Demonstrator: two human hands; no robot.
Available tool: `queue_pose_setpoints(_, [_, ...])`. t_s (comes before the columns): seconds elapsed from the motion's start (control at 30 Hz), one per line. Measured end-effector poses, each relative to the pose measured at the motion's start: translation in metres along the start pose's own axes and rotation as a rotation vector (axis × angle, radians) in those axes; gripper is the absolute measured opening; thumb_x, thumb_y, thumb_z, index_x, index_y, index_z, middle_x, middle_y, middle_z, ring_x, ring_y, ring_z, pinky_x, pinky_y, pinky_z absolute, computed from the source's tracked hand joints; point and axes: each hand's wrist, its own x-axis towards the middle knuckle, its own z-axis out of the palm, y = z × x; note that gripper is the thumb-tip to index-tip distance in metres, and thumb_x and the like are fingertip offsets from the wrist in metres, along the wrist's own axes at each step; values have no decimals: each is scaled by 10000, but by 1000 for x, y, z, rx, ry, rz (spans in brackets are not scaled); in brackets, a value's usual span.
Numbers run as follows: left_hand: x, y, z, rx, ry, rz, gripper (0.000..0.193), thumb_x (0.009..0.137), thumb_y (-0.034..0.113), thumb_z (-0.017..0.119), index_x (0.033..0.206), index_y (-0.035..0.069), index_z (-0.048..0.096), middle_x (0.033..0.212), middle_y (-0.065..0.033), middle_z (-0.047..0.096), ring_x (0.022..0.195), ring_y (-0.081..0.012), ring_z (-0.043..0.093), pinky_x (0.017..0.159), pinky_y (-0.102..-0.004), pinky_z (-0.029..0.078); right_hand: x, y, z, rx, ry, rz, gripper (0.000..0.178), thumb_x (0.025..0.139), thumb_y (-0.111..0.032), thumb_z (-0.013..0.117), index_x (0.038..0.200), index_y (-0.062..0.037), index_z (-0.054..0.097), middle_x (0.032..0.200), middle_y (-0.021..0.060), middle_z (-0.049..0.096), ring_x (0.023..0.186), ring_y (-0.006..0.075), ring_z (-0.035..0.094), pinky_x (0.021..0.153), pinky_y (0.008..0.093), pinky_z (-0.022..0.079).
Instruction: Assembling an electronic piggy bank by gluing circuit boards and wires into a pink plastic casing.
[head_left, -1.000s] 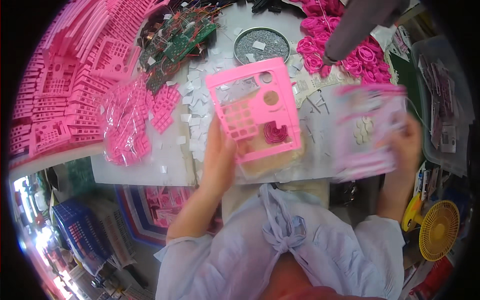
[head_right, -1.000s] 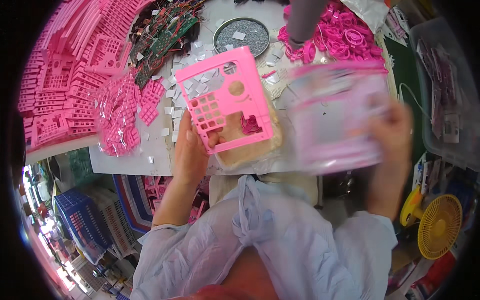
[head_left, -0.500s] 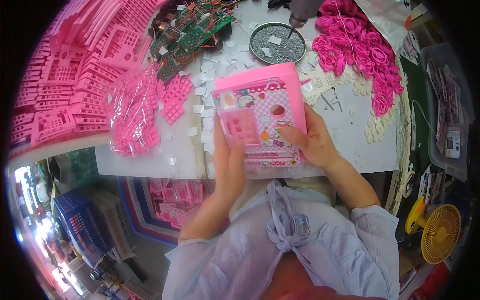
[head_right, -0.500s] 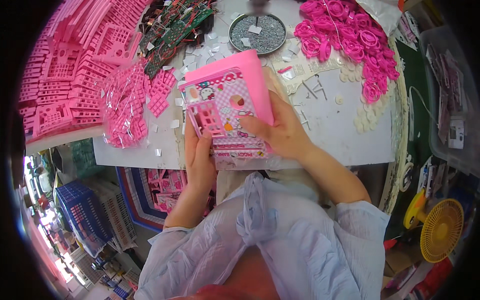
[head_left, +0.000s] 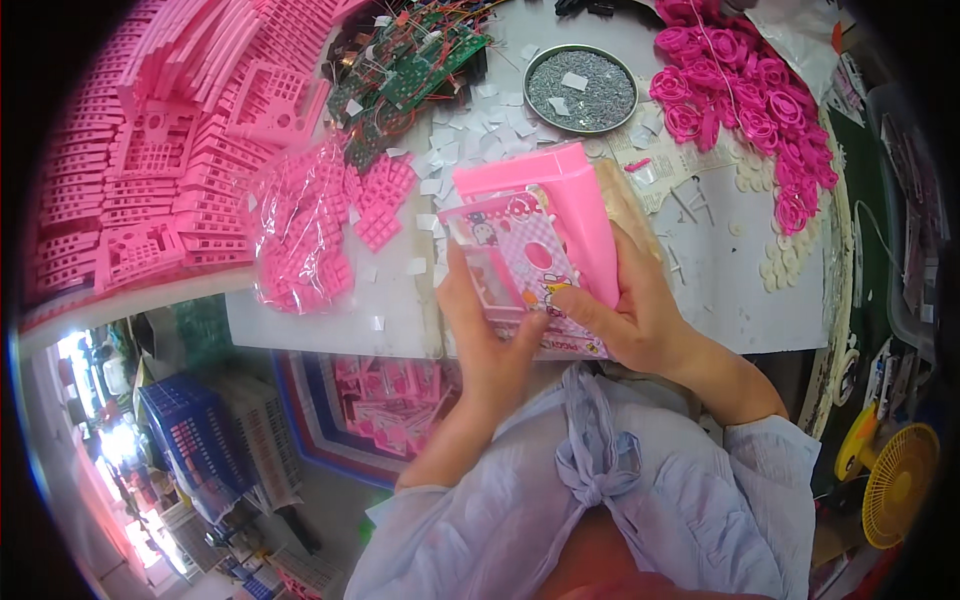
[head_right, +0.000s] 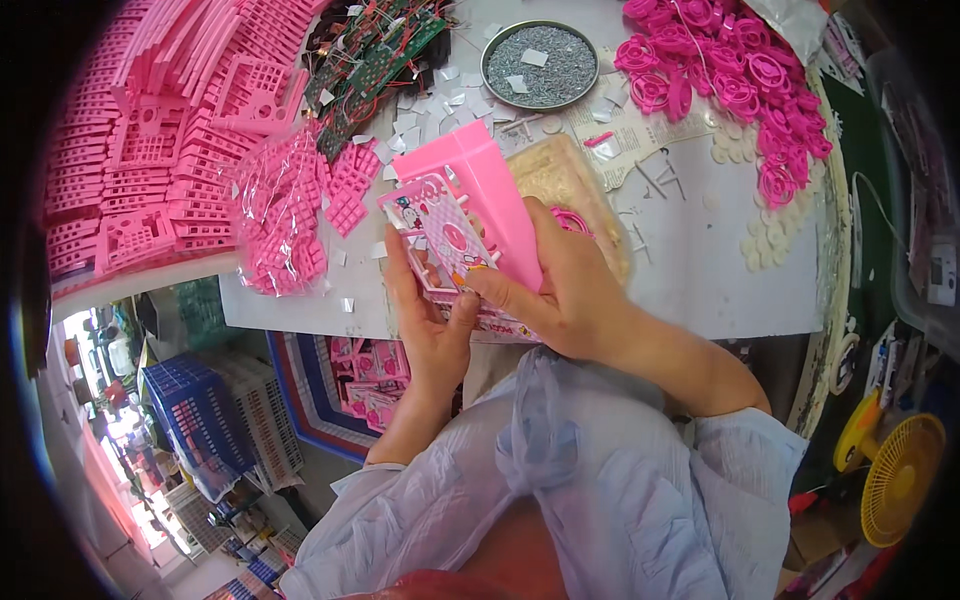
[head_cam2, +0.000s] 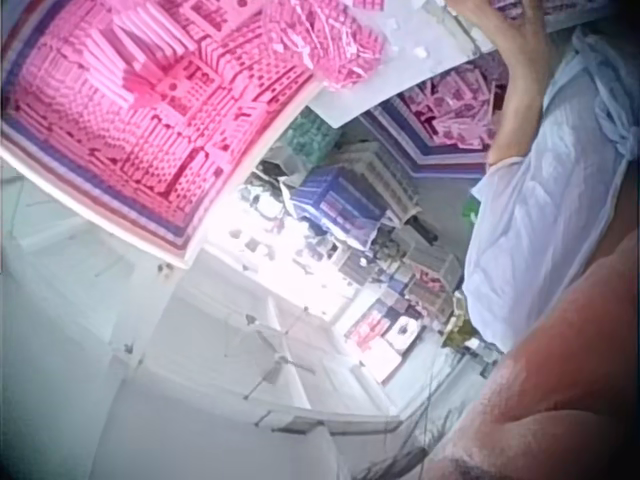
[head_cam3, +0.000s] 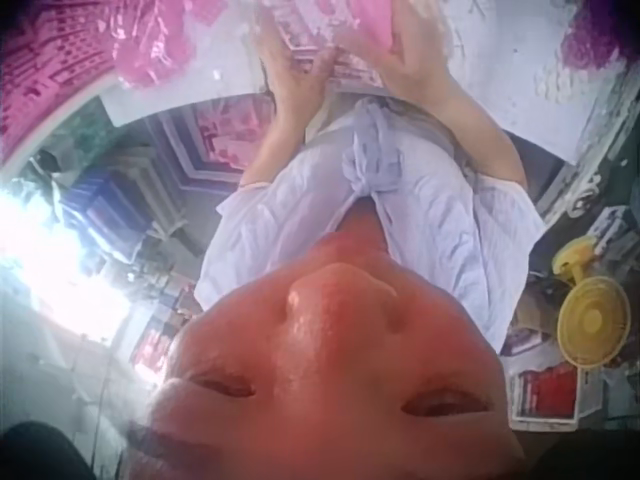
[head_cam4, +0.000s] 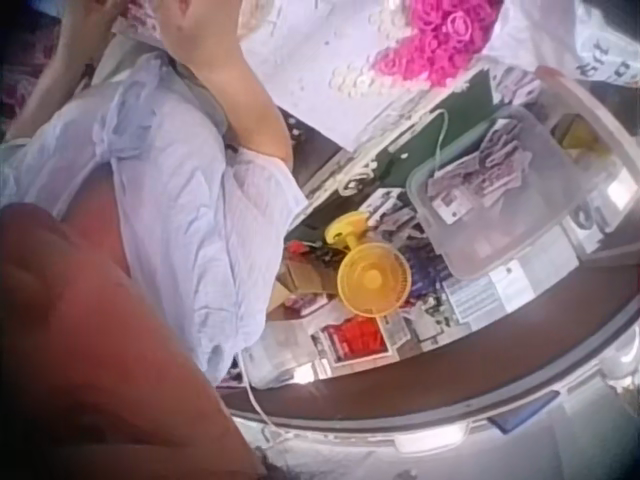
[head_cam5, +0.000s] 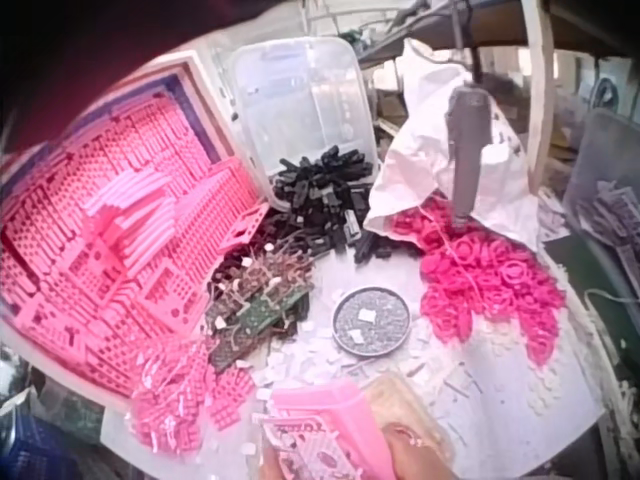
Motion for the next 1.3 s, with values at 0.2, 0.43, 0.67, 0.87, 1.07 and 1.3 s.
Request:
queue_pose_setpoints(0.2, [-3,-8,1,-15,-33,17,1009,778,134,791,1555,-68,179,1389,-227,386,1272,-378,394,1113,-466,304,1,-9,-7,96,-145,78,615,931,-232,693,1397,54,412,1164,180,659,1054,271,655,898,377,506])
queue_pose_setpoints(0.43, [19,8,0,-23,62,82,929,840,180,758,1541,-63,198,1428,-213,389,1266,-323,436,1068,-456,372,10,1,-23,590,-277,241,696,920,-116,698,1507,5,343,1362,116,559,1241,173,546,1057,352,456])
queue_pose_setpoints(0.67, [61,1,-11,-548,152,-318,308,1051,194,543,1285,-6,513,1018,-40,651,881,-74,623,753,-230,515,8,-10,-38,314,-296,369,647,904,-55,721,1461,8,398,1316,119,605,1202,184,599,1007,333,502])
queue_pose_setpoints(0.87, [71,3,-8,-536,229,-149,264,1050,144,540,1264,3,476,1034,-52,649,877,-78,627,717,-213,506,-12,6,-38,589,-183,362,642,889,5,720,1444,44,399,1321,122,598,1199,205,608,1032,347,500])
queue_pose_setpoints(1.07, [74,12,-13,-537,250,-70,265,1053,149,535,1266,15,451,1036,-59,648,874,-81,628,716,-219,512,-18,21,-32,573,-108,272,624,892,-5,721,1428,55,407,1348,123,578,1224,205,593,1041,360,496])
queue_pose_setpoints(1.3, [73,0,-9,-618,261,-113,212,1067,198,505,1218,50,505,1016,-40,650,838,-86,656,689,-224,539,-16,4,-24,474,-113,195,614,895,-35,731,1413,59,415,1333,125,582,1224,188,592,1019,334,503])
